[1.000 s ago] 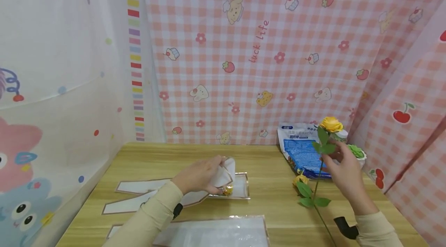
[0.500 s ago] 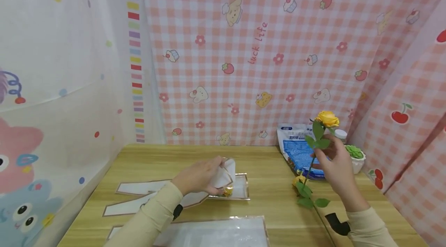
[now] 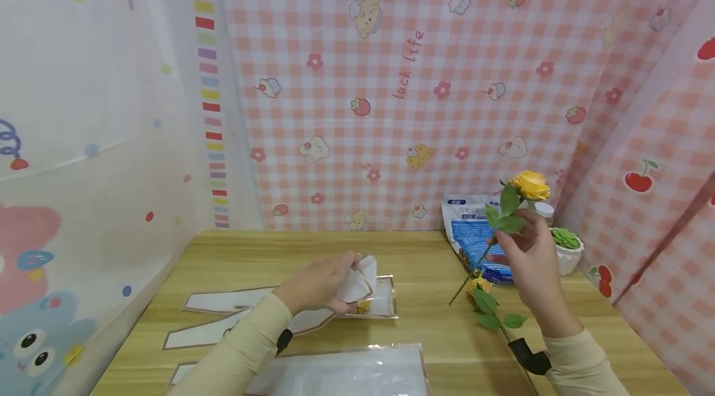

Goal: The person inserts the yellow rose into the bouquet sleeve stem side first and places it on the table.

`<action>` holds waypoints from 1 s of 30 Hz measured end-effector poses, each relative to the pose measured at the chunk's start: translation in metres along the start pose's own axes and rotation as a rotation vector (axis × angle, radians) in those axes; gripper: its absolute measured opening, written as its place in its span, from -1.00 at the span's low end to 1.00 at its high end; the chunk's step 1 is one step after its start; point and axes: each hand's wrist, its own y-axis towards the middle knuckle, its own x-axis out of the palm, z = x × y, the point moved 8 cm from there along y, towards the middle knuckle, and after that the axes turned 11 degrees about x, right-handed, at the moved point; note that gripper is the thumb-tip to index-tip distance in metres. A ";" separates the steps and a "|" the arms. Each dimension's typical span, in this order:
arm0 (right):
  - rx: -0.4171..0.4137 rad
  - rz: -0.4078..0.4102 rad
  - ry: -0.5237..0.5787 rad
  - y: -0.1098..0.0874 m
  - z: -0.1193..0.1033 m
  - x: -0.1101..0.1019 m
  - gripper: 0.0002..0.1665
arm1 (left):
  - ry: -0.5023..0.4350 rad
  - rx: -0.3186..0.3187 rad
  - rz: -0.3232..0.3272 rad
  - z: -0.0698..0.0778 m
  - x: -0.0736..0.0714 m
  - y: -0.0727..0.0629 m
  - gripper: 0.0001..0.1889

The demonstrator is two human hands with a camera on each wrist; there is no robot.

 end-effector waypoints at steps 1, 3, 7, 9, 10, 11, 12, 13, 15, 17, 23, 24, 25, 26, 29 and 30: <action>0.000 -0.002 0.025 0.000 -0.001 0.000 -0.47 | 0.000 0.003 0.003 0.000 0.000 0.000 -0.24; -0.003 -0.001 0.064 0.000 -0.002 0.001 -0.47 | 0.000 0.003 0.004 0.001 0.000 0.001 -0.24; -0.023 -0.004 0.120 0.000 -0.006 0.002 -0.45 | -0.009 -0.007 0.002 0.002 -0.001 0.003 -0.22; -0.032 -0.007 0.147 0.000 -0.007 0.002 -0.45 | -0.002 -0.015 -0.002 0.002 -0.002 0.004 -0.22; -0.035 -0.008 0.156 -0.001 -0.008 0.002 -0.45 | 0.001 -0.017 -0.006 0.002 -0.002 0.005 -0.22; -0.037 -0.010 0.163 -0.001 -0.008 0.002 -0.45 | 0.004 -0.019 -0.010 0.003 -0.002 0.005 -0.22; -0.037 -0.014 0.171 -0.001 -0.008 0.003 -0.45 | 0.010 -0.021 -0.015 0.003 -0.002 0.005 -0.22; -0.035 -0.017 0.177 -0.001 -0.008 0.003 -0.45 | 0.017 -0.022 -0.019 0.003 -0.002 0.006 -0.22; -0.034 -0.018 0.183 -0.001 -0.008 0.004 -0.45 | 0.020 -0.019 -0.024 0.003 -0.002 0.007 -0.23; -0.040 -0.018 0.189 0.000 -0.008 0.005 -0.44 | 0.023 -0.012 -0.024 0.004 -0.002 0.007 -0.24; -0.058 -0.026 0.193 0.000 -0.012 0.010 -0.44 | 0.024 -0.007 -0.015 0.005 -0.001 0.008 -0.23; -0.058 -0.030 0.192 -0.001 -0.012 0.011 -0.43 | 0.028 -0.008 -0.019 0.005 -0.001 0.009 -0.23; -0.058 -0.031 0.195 -0.001 -0.012 0.012 -0.43 | 0.033 -0.009 -0.023 0.005 0.000 0.009 -0.23; -0.059 -0.030 0.197 -0.002 -0.013 0.013 -0.43 | 0.036 -0.009 -0.028 0.006 0.001 0.010 -0.24; -0.069 -0.027 0.195 -0.004 -0.014 0.013 -0.42 | 0.035 0.001 -0.031 0.007 0.003 0.012 -0.25; -0.072 -0.027 0.199 -0.005 -0.014 0.013 -0.40 | 0.036 0.007 -0.030 0.008 0.003 0.014 -0.25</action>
